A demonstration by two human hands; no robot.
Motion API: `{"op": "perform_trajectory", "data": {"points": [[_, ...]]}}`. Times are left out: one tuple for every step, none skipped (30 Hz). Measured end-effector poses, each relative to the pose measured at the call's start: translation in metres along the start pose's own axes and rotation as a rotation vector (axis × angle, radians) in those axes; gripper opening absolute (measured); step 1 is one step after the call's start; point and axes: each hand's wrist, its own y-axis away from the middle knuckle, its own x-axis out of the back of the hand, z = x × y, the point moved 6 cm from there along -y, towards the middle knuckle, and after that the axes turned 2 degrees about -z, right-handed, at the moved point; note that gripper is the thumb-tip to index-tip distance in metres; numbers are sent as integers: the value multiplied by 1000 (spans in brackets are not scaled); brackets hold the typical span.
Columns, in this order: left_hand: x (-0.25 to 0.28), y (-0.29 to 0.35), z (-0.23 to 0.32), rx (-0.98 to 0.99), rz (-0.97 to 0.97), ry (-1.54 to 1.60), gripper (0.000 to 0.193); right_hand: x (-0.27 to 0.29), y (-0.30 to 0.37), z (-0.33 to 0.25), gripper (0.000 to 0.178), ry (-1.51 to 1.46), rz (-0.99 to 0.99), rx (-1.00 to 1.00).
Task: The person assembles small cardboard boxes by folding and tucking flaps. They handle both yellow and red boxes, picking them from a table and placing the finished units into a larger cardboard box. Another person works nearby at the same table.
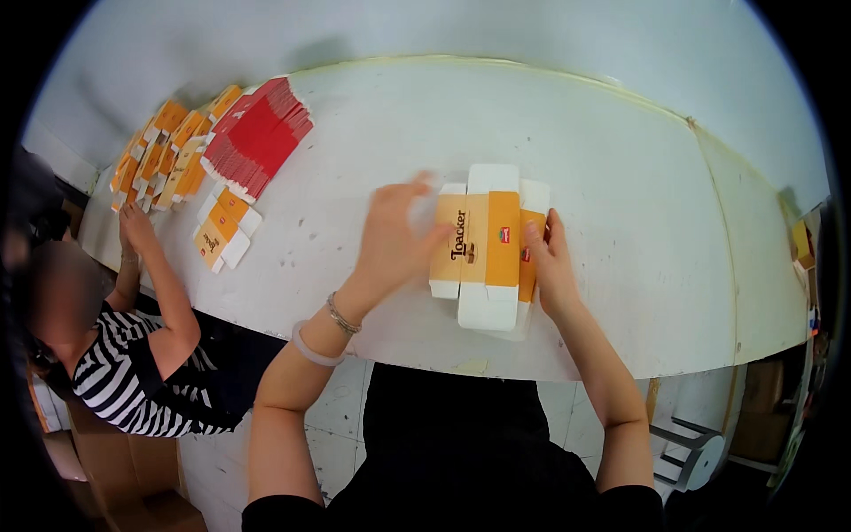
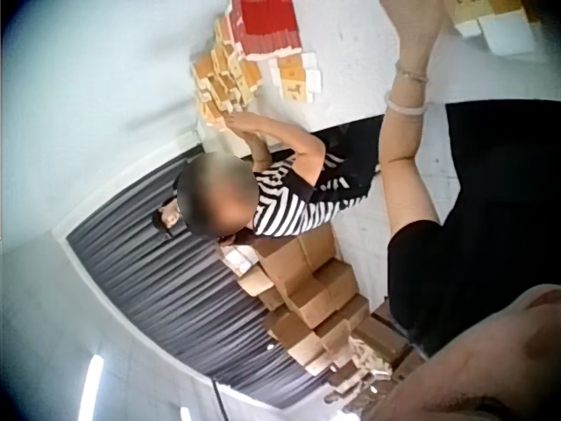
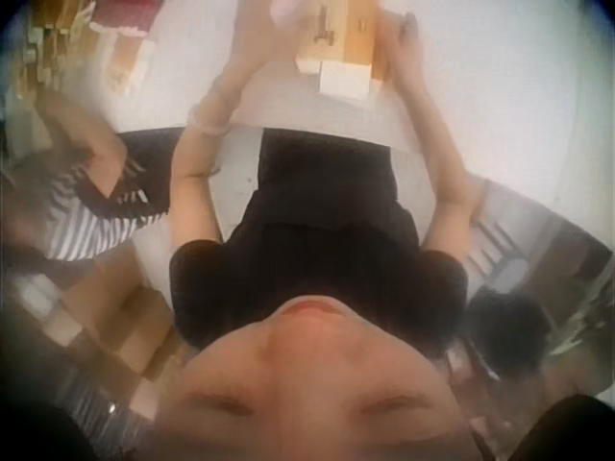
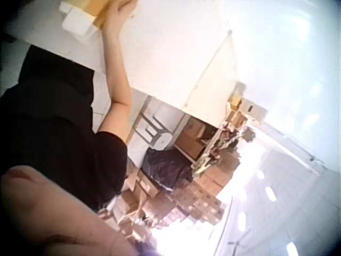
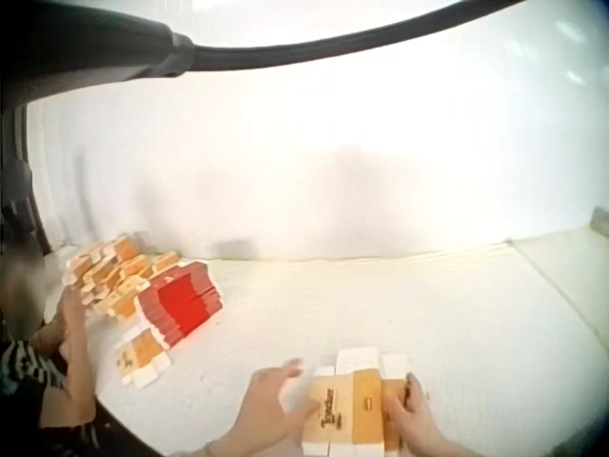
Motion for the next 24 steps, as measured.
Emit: {"op": "perform_trajectory", "data": {"points": [[-11,5,-18,279,-52,260,82,0,-3,9,84,15,4,22],[-23,18,-31,558,-96,521,78,-4,-8,15,85,34,3,50],[-36,33,-37,837,-140,781,74,-7,-12,17,86,54,1,77],[-48,37,-25,827,-303,942,59,-6,-14,20,85,17,33,53],[-51,33,-22,790,-284,923,57,-13,-21,19,84,30,-17,91],[-56,30,-16,758,-269,902,55,-19,-32,20,83,38,-66,124],[-58,28,-14,726,-254,880,53,-25,-42,20,82,47,-115,156],[-68,26,-26,693,-245,978,50,-29,-52,20,81,63,-122,170],[-67,18,-31,706,-241,954,51,-31,-64,17,79,83,-124,189],[-66,11,-34,718,-238,931,53,-31,-71,12,78,103,-126,210],[-64,9,-37,737,-234,906,55,-30,-73,6,77,259,-73,287],[-58,8,-37,720,-171,918,57,-28,-73,0,76,414,-17,364],[-49,6,-35,702,-109,930,59,-26,-71,-6,75,570,41,441],[-40,5,-34,687,-43,938,61,-25,-63,-14,75,516,41,474],[-31,9,-33,651,-4,956,62,-21,-45,-27,75,463,45,502],[-22,18,-30,612,33,971,64,-18,-26,-38,76,408,52,531],[-12,26,-23,568,71,983,65,-19,-8,-44,78,254,-32,511],[-7,35,-5,490,47,1037,65,-22,14,-48,81,103,-115,486],[-6,47,17,509,31,1106,66,-26,34,-51,83,100,-172,441],[-10,62,34,442,2,1153,72,-32,55,-53,84,91,-236,392],[-18,76,50,450,-75,1151,74,-36,70,-48,87,92,-294,342],[-26,91,63,471,-85,1263,74,-28,73,-37,88,10,-215,292],[-35,102,71,493,-93,1378,74,-18,74,-23,89,-69,-137,239],[-42,106,71,525,-116,1406,73,-9,80,-14,86,-76,-44,216]]}}
